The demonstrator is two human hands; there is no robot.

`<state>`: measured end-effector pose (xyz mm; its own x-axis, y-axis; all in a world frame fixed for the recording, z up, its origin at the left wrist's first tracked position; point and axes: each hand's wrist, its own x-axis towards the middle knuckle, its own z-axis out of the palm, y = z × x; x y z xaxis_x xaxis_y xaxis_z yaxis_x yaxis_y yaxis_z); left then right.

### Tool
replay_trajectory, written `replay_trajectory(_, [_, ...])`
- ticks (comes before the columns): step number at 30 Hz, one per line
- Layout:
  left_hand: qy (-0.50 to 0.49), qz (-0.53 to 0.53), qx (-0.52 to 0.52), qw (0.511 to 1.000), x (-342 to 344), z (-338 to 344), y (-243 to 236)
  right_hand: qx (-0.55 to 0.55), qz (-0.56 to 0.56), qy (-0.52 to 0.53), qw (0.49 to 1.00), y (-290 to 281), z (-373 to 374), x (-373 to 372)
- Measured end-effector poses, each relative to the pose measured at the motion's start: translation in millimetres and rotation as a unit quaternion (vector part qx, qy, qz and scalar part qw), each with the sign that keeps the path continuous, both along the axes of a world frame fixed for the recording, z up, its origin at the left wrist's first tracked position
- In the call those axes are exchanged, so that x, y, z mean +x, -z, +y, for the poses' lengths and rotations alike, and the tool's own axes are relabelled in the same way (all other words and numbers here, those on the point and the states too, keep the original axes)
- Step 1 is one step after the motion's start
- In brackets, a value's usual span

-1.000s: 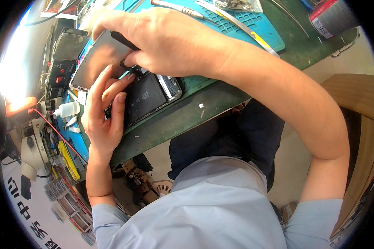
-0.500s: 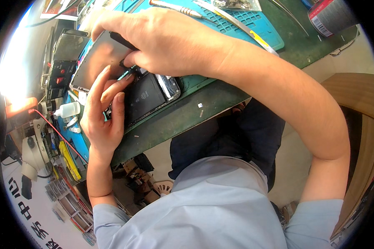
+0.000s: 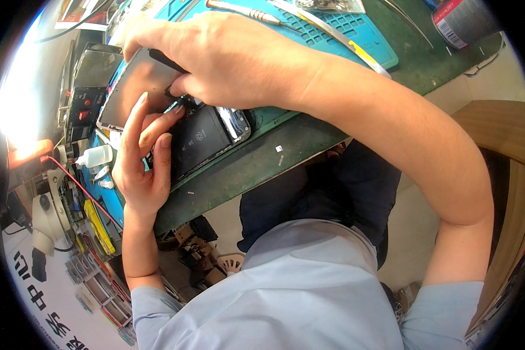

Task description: The person reassembles a white smartphone by connecting internal ribbon cables and closing the display assembly. They then connect a charging cable to the device and wait for the screen to light up, confirming the repair.

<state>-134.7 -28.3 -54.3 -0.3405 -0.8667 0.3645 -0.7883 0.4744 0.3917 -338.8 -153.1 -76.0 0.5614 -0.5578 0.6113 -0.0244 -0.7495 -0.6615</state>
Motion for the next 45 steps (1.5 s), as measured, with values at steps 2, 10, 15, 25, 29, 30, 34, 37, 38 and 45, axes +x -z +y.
replay_trajectory(2, [0.006,-0.012,-0.007,1.000,1.1,0.2,0.1,0.031,0.014,-0.040,0.999,-16.7,3.1,-9.5])
replay_trajectory(10, [0.017,-0.042,-0.015,0.999,0.3,-1.0,-2.6,0.039,-0.019,-0.045,0.998,-11.0,2.6,-5.6])
replay_trajectory(15, [0.011,-0.027,-0.013,0.999,0.5,0.3,-0.9,0.025,-0.024,-0.043,0.998,-10.4,1.7,-5.3])
replay_trajectory(25, [0.021,-0.034,-0.016,0.999,0.2,-1.3,-2.4,0.034,-0.020,-0.041,0.998,-10.5,3.0,-6.5])
replay_trajectory(29, [0.031,-0.069,-0.029,0.997,-2.4,-2.4,-8.2,0.021,-0.026,-0.046,0.998,-9.7,2.4,-6.5])
replay_trajectory(30, [0.035,-0.075,-0.032,0.996,-2.9,-3.2,-9.3,0.011,-0.034,-0.045,0.998,-8.5,2.3,-6.9])
replay_trajectory(34, [0.044,-0.079,-0.037,0.995,-2.2,-5.1,-10.2,0.001,-0.050,-0.050,0.997,-6.3,2.3,-7.1])
replay_trajectory(37, [0.044,-0.085,-0.034,0.995,-2.7,-5.1,-11.7,0.016,-0.032,-0.050,0.998,-8.6,2.3,-6.9])
replay_trajectory(38, [0.044,-0.089,-0.034,0.995,-3.1,-5.1,-12.5,0.020,-0.026,-0.050,0.998,-9.0,2.3,-6.9])
replay_trajectory(45, [0.053,-0.088,-0.049,0.994,-9.2,-5.9,-13.4,0.039,-0.008,-0.044,0.998,-10.0,2.8,-7.0])
